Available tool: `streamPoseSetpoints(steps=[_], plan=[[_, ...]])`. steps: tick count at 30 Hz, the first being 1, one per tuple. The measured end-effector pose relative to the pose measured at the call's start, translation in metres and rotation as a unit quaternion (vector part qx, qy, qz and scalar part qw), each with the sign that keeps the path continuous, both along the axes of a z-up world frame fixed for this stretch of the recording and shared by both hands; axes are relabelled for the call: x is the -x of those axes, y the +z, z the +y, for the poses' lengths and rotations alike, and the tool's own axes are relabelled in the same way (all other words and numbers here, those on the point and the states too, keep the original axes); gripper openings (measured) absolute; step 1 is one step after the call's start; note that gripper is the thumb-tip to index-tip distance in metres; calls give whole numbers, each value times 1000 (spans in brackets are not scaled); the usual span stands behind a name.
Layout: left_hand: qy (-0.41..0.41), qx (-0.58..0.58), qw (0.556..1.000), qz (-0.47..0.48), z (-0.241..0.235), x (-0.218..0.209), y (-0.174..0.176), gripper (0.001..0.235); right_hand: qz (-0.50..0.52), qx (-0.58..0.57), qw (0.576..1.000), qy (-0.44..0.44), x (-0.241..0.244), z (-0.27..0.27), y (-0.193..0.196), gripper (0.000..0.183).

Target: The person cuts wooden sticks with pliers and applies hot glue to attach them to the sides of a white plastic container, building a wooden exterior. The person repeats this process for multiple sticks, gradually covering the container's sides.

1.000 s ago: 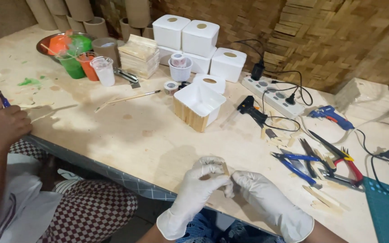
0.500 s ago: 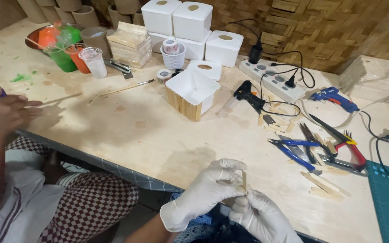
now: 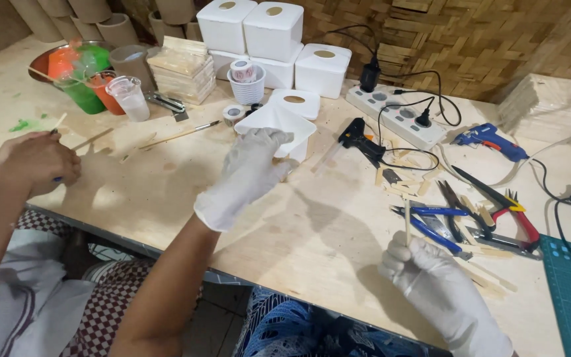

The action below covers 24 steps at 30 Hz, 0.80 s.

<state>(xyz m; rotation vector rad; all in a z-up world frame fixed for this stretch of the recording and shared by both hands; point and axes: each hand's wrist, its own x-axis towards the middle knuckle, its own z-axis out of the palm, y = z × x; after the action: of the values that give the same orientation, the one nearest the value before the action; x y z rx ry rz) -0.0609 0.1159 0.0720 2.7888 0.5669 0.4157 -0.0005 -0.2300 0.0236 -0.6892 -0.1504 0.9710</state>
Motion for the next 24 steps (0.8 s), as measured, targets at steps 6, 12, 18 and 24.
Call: streamPoseSetpoints(steps=[6, 12, 18, 24], plan=[[-49, -177, 959, 214, 26, -49, -48, 32, -117, 113, 985, -52, -44, 21, -14, 20], [34, 95, 987, 123, 5, -28, 4, 27, -180, 162, 969, -42, -52, 34, 0, 20], [-66, 433, 882, -173, -79, 7, 37, 32, -307, 279, 905, -92, -55, 57, 42, 14], [-65, 480, 869, -106, -104, -1, -6, 34, -337, 299, 885, -117, -46, 58, 45, 11]])
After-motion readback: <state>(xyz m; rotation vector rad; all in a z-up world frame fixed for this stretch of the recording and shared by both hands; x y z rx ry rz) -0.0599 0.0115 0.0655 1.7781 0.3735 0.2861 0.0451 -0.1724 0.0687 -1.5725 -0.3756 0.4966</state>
